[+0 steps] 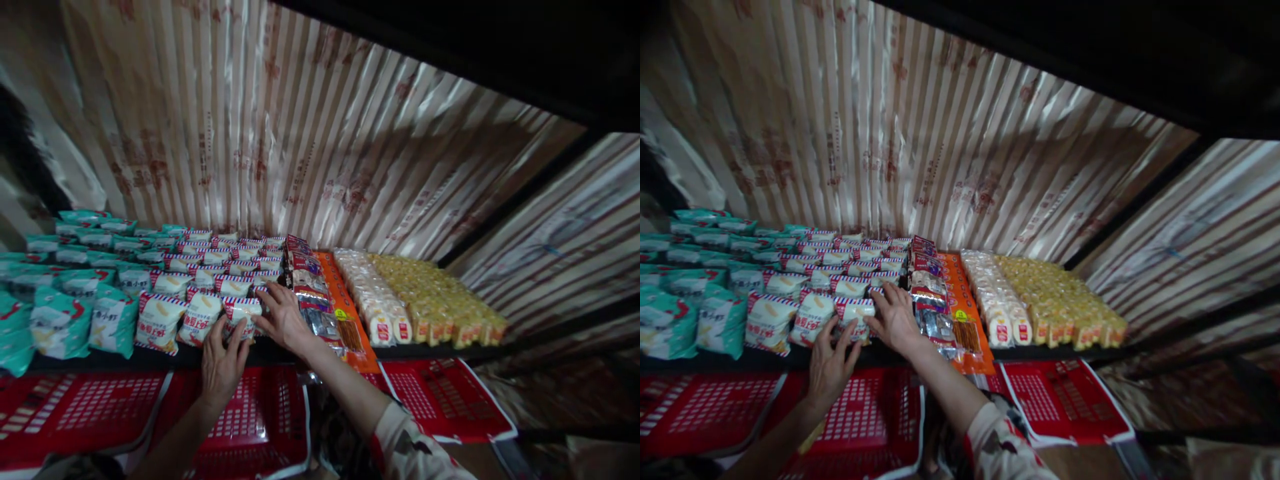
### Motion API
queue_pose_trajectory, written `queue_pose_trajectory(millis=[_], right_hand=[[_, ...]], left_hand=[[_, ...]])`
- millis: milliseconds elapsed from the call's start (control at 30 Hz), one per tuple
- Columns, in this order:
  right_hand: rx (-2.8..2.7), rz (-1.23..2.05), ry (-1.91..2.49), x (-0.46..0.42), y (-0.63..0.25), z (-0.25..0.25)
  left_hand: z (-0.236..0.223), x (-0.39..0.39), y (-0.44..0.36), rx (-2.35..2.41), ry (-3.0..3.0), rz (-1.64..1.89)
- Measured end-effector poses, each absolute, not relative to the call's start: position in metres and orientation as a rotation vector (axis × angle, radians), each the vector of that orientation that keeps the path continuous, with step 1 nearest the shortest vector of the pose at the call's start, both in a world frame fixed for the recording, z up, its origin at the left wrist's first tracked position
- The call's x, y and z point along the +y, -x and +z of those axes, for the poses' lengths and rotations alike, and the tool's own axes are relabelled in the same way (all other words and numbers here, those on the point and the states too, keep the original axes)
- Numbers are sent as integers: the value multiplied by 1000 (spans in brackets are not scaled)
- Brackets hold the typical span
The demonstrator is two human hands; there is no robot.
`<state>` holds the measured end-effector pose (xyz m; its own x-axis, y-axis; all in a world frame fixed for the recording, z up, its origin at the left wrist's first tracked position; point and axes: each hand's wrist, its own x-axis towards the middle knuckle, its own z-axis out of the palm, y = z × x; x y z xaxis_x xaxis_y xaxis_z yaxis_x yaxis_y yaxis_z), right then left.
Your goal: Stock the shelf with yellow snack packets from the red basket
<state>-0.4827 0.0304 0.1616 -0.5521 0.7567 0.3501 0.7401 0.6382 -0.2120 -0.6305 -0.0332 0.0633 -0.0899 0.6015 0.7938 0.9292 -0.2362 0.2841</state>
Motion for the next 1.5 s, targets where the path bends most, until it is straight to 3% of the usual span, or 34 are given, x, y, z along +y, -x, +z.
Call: queue_pose_trajectory(millis=[400, 767, 1300, 1500], right_hand=[[-2428, 72, 1157, 39, 472, 161], [-2617, -40, 1223, 120, 496, 183], [-2779, -48, 1484, 126, 501, 203], [-2694, 27, 1370, 139, 494, 198]], left_hand=[[60, -29, 622, -1661, 1898, -1219], [61, -28, 622, -1650, 1884, -1185], [62, -23, 617, -1677, 1913, -1232], [60, -23, 615, -1655, 1866, -1260]])
